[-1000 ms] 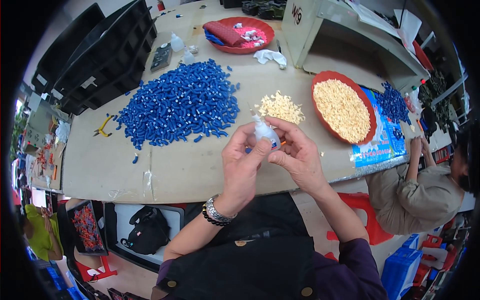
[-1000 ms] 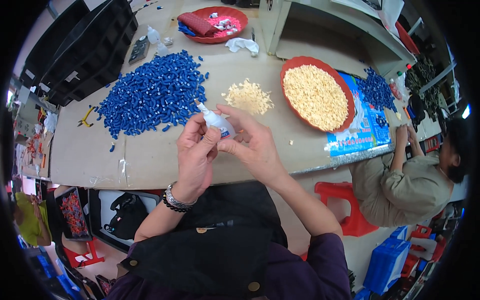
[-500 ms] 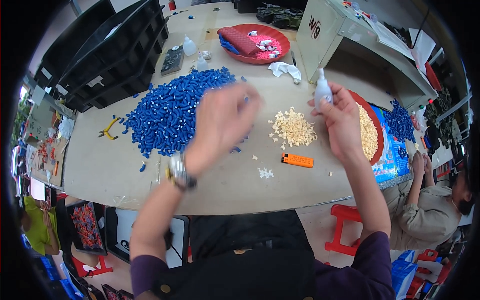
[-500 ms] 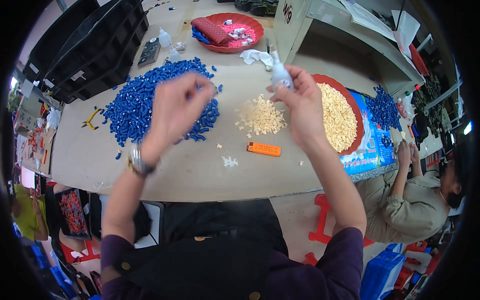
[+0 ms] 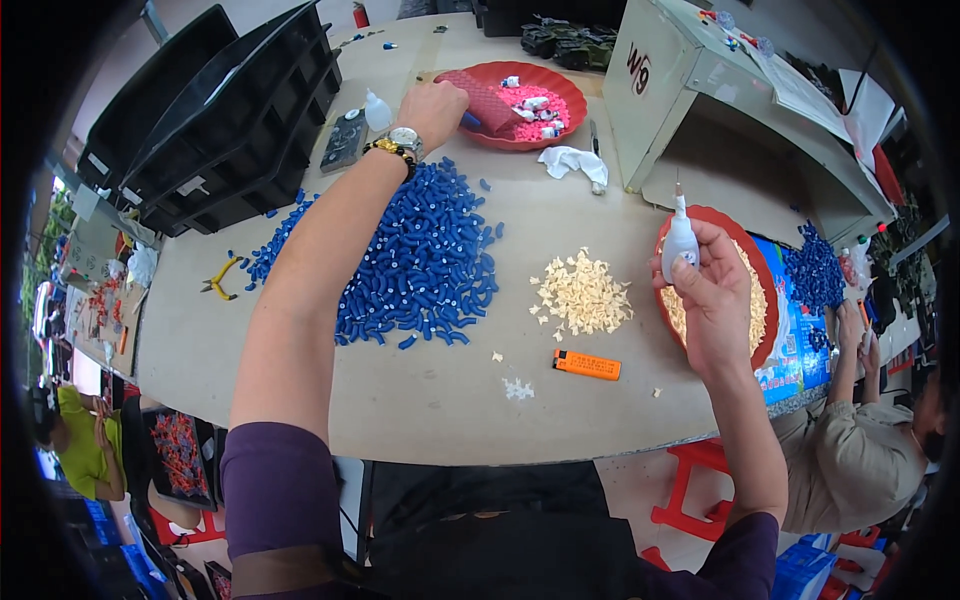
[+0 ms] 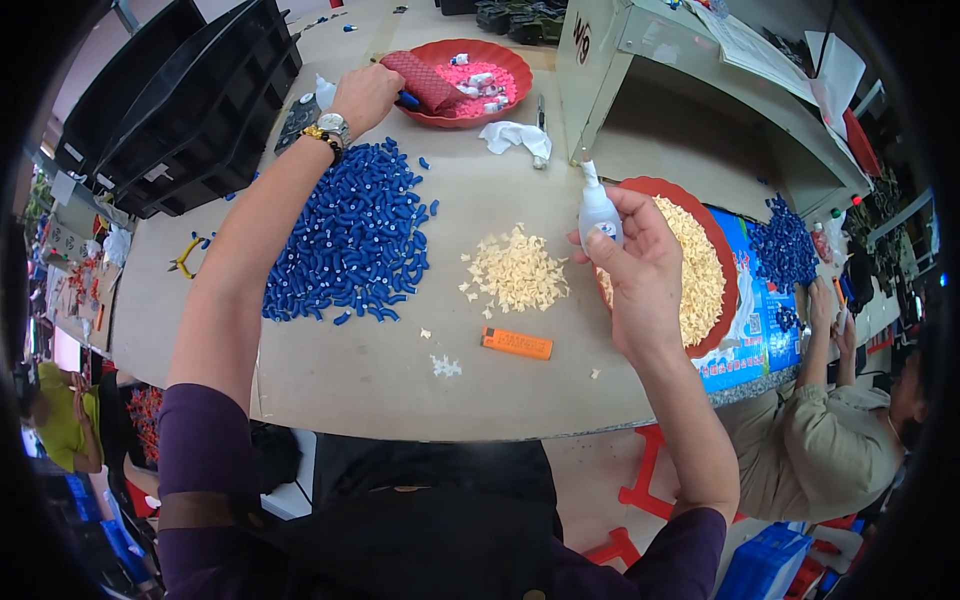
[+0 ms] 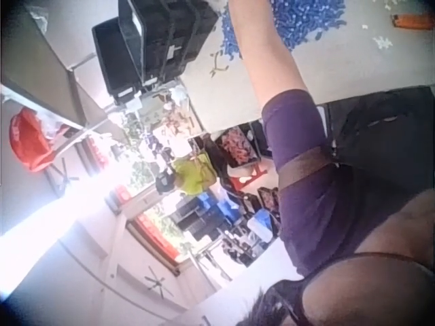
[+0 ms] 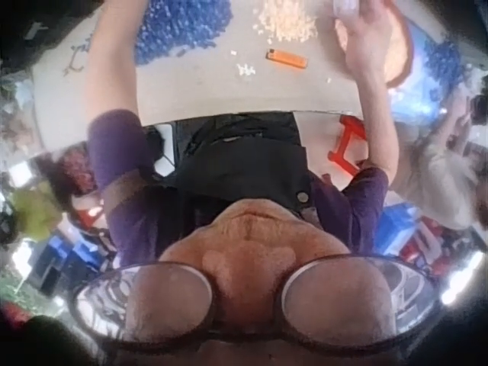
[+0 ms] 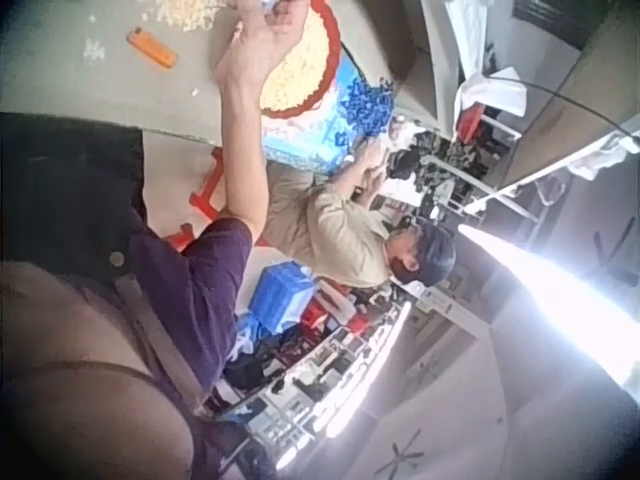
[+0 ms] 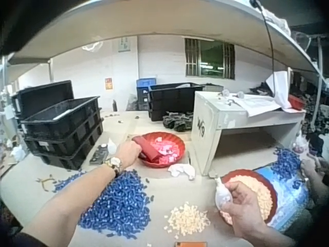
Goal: The person applies glue from a bottle to small blue plastic pieces, then attaches white star-shaped pieces to them by hand.
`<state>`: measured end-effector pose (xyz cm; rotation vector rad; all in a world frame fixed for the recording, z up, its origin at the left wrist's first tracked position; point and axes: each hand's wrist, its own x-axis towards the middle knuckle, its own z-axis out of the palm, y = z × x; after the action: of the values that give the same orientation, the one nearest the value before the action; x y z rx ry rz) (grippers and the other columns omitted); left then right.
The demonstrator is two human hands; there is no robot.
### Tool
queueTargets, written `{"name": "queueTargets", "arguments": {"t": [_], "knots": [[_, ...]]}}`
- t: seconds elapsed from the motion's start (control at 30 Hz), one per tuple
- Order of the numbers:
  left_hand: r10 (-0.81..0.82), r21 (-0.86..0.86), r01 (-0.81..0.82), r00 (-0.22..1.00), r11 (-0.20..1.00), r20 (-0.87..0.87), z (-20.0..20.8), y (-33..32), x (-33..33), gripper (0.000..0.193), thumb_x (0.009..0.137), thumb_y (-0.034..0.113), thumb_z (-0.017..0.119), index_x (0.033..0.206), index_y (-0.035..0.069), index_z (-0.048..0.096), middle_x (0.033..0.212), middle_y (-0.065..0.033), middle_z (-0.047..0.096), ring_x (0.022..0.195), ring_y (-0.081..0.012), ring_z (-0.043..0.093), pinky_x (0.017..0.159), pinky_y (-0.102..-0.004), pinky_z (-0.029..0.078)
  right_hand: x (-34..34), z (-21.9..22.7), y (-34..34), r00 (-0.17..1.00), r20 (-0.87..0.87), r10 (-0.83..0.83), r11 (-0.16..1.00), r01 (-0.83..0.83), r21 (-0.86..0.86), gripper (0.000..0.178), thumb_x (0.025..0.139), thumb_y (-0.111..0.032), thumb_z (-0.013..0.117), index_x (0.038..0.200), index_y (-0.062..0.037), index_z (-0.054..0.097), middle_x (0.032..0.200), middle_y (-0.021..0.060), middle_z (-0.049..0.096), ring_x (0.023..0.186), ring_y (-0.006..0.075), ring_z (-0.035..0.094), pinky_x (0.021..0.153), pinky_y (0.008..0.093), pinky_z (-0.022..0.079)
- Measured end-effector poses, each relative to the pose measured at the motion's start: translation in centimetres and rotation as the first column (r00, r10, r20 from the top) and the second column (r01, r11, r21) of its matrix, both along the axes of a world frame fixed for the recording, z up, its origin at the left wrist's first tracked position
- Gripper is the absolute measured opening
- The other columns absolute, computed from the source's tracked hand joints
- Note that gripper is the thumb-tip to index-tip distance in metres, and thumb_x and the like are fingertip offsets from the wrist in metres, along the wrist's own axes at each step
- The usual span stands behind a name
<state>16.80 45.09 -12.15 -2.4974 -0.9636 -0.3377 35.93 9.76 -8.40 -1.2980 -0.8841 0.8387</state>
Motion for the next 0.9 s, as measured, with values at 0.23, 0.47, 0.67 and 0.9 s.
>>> {"name": "queueTargets", "arguments": {"t": [0.23,0.47,0.67,0.9], "knots": [[-0.13,0.234,0.059,0.946,0.97,0.298,6.3,-2.3,-0.2,0.017,0.087,0.019,0.054,0.089,0.012,0.069,0.073,-0.0182,0.067,0.07,-0.0361,0.067,0.059,-0.0464,0.054,2.1,-0.6,0.0,0.998,0.029,-0.063,0.998,0.063,0.013,0.034,0.088,0.002,0.055,0.122,0.0024,0.051,0.105,0.009,0.058,0.091,0.0161,0.061,0.079,0.0285,0.051],[-0.293,0.16,0.248,0.856,0.956,0.427,3.0,-11.2,6.3,0.015,0.084,0.023,0.06,0.078,0.009,0.061,0.064,-0.0122,0.063,0.06,-0.0334,0.063,0.053,-0.0461,0.05,4.4,-0.6,1.9,0.983,0.164,-0.078,0.996,0.07,0.053,0.031,0.09,-0.002,0.058,0.121,0.0005,0.055,0.107,0.0072,0.06,0.091,0.0118,0.059,0.077,0.0269,0.05],[-0.19,-0.252,0.235,0.963,0.939,0.188,-4.9,-14.6,8.5,0.019,0.085,0.024,0.062,0.083,0.005,0.065,0.069,-0.0172,0.065,0.069,-0.0351,0.066,0.058,-0.0472,0.051,6.6,-3.1,5.9,0.862,0.469,-0.194,0.981,0.159,0.115,0.026,0.082,-0.003,0.066,0.107,0.0003,0.061,0.097,0.0077,0.063,0.083,0.016,0.061,0.076,0.0279,0.05],[-0.186,-0.485,0.358,0.912,0.798,0.367,0.3,-19.2,2.0,0.038,0.084,0.027,0.069,0.116,0.007,0.066,0.067,-0.0135,0.064,0.064,-0.0295,0.064,0.057,-0.0409,0.048,6.6,-3.7,9.0,0.603,0.784,-0.151,0.987,0.136,0.085,0.025,0.077,-0.002,0.069,0.101,-0.0011,0.064,0.095,0.015,0.066,0.084,0.029,0.064,0.077,0.0367,0.05]]}}
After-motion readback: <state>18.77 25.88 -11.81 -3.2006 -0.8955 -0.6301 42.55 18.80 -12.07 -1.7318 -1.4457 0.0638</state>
